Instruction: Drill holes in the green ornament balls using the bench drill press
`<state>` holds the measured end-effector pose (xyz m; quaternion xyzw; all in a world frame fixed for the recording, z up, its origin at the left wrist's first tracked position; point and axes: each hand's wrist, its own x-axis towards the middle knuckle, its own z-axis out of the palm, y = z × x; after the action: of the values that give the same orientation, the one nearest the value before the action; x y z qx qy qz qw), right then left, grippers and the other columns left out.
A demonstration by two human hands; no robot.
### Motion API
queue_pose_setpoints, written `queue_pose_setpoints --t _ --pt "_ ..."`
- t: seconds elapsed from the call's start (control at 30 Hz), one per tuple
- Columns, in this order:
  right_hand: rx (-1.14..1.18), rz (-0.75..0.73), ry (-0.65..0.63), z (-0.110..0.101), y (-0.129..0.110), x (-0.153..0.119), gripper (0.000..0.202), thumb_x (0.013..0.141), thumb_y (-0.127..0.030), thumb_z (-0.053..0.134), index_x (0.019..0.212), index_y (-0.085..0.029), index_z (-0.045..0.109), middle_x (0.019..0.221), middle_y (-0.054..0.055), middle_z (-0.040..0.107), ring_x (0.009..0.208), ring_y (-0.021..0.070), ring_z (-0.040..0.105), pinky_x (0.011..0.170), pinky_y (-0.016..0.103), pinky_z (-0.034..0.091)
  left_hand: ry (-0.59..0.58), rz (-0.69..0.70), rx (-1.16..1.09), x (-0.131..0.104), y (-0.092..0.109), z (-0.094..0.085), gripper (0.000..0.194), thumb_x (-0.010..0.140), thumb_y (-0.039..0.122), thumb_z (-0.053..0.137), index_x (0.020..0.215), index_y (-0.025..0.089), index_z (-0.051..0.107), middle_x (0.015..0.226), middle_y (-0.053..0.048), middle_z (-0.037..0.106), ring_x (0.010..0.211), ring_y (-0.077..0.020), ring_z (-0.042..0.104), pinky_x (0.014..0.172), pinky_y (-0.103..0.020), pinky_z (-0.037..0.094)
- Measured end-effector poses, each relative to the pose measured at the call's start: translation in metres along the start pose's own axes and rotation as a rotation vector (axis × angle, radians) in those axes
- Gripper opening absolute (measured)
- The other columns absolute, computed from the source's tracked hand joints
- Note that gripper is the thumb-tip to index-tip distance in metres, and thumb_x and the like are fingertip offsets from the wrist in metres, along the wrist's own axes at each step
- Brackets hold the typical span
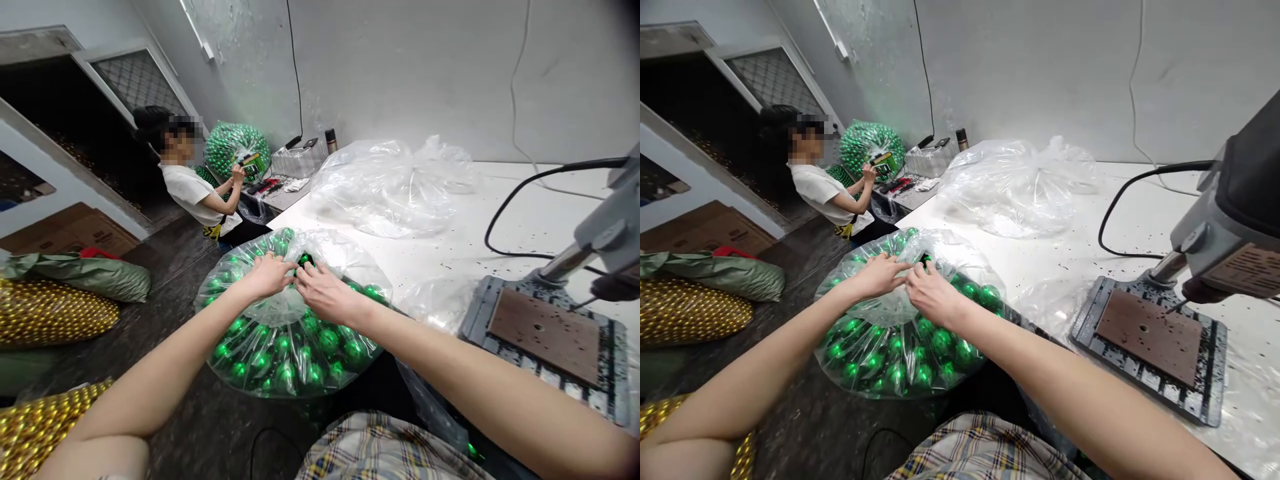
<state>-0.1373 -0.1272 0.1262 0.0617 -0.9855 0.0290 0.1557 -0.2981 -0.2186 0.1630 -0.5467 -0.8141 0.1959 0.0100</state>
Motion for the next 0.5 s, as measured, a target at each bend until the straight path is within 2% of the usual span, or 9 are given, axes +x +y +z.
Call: queue_pose_setpoints --t 0.03,0.1,0.2,0.3,0.5 --pt "-0.024 0.014 -0.046 0.013 0.0 0.007 0.025 0.093 -0.011 0.04 0.108 -0.002 0.058 0.114 0.02 0.056 0.117 0.0271 0.05 0.109 0.052 0.034 -0.006 -0.021 -0.001 0.004 -0.001 0.005 0.042 0.089 0.04 0.056 0.128 0.025 0.06 0.113 -0.017 0.067 0.111 -0.0404 0.056 0.091 -0.057 0.042" --pt "-0.042 0.014 -0.139 0.031 0.002 0.013 0.024 0.093 -0.009 0.037 0.097 -0.004 0.06 0.094 0.016 0.061 0.103 0.0246 0.057 0.109 0.052 0.032 0.024 -0.074 0.009 0.012 -0.004 0.018 0.037 0.085 0.038 0.062 0.117 0.02 0.066 0.105 -0.019 0.07 0.108 -0.0404 0.058 0.095 -0.059 0.037" --pt "-0.038 -0.002 -0.229 0.038 0.01 0.0 0.021 0.094 -0.01 0.035 0.095 -0.008 0.057 0.076 0.007 0.06 0.081 0.0185 0.06 0.096 0.041 0.043 0.087 -0.098 0.031 0.022 -0.012 0.038 0.018 0.085 0.022 0.058 0.094 0.014 0.072 0.097 -0.019 0.072 0.105 -0.0369 0.061 0.101 -0.057 0.031" --pt "-0.038 0.009 -0.261 0.027 0.018 -0.027 0.021 0.091 -0.007 0.034 0.1 -0.011 0.053 0.073 0.006 0.059 0.071 0.0184 0.06 0.078 0.034 0.045 0.094 -0.082 0.008 0.031 -0.026 0.047 0.018 0.083 0.022 0.056 0.085 0.014 0.072 0.091 -0.018 0.073 0.099 -0.0349 0.063 0.102 -0.056 0.031" --pt "-0.037 -0.015 -0.257 -0.009 0.018 -0.068 0.021 0.087 -0.006 0.033 0.096 -0.013 0.05 0.072 0.005 0.056 0.061 0.0173 0.052 0.074 0.035 0.041 0.162 -0.129 -0.066 0.049 -0.055 0.043 0.021 0.082 0.02 0.054 0.074 0.012 0.072 0.078 -0.02 0.072 0.095 -0.0379 0.064 0.098 -0.061 0.03"
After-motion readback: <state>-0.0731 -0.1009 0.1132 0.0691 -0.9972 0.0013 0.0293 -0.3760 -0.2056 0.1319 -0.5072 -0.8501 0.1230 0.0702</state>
